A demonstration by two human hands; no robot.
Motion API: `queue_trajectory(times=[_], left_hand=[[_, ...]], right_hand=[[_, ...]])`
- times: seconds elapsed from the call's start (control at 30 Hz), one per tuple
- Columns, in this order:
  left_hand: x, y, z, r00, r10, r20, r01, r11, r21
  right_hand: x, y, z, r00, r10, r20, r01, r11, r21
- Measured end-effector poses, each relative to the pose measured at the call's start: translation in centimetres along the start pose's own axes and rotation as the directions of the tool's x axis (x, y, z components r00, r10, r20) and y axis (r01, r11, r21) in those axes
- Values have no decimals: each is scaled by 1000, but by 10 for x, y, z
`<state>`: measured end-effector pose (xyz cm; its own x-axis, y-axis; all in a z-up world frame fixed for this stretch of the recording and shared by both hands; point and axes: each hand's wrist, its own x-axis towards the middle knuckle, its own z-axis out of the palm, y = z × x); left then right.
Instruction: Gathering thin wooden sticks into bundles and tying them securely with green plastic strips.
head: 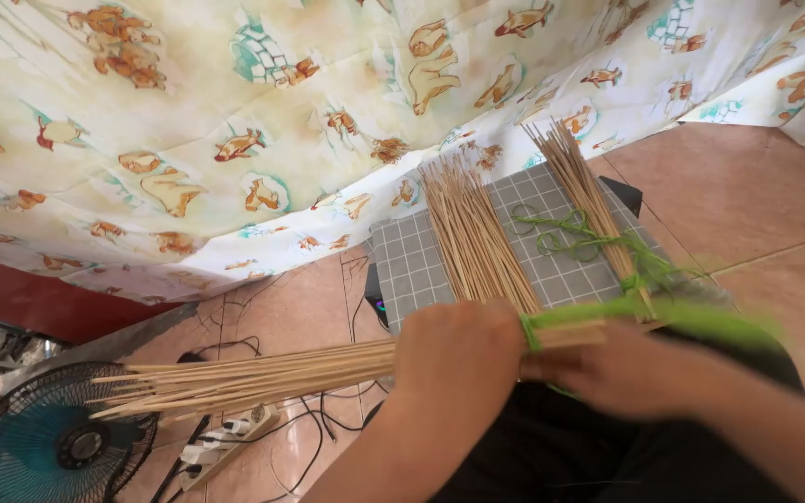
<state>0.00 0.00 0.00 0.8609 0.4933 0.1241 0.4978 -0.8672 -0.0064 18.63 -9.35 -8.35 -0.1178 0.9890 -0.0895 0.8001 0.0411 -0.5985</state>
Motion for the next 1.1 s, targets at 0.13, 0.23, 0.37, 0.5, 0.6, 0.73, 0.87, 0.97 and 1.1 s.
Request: queue_trajectory(times=[0.13, 0.23, 0.37, 0.5, 0.6, 0.73, 0.87, 0.97, 1.1], left_hand=[[7, -9, 36, 995, -83, -47, 88, 989, 119], [4, 0, 46, 1000, -11, -5, 12, 982, 189], [-6, 21, 28, 989, 134, -67, -128, 988, 84], [-12, 16, -3, 992, 105, -71, -111, 991, -76], [-5, 4, 24, 1000, -19, 1, 19, 1000, 1], [1, 2, 55, 998, -55, 2, 55, 991, 120], [-4, 17, 56, 997, 75, 8, -76, 993, 85], [-14, 22, 20, 985, 171, -19, -172, 984, -39], [-10, 3, 12, 993, 21, 112, -5, 989, -147]], right_hand=[[-47, -26, 10, 939, -222, -264, 136, 942, -306], [-61, -38, -28, 872, -328, -364, 88, 835, -543], [-15, -10, -69, 936, -148, -320, 111, 985, -130], [7, 56, -10, 985, -70, 159, -75, 653, 753], [-23, 5, 15, 1000, 5, -5, -3, 975, 222], [-62, -26, -2, 964, -127, -233, 75, 973, -218], [-45, -23, -47, 898, -253, -361, 103, 917, -386], [-12, 17, -34, 971, 23, -240, -15, 999, 36], [-26, -15, 8, 992, -99, -76, 113, 968, 224]])
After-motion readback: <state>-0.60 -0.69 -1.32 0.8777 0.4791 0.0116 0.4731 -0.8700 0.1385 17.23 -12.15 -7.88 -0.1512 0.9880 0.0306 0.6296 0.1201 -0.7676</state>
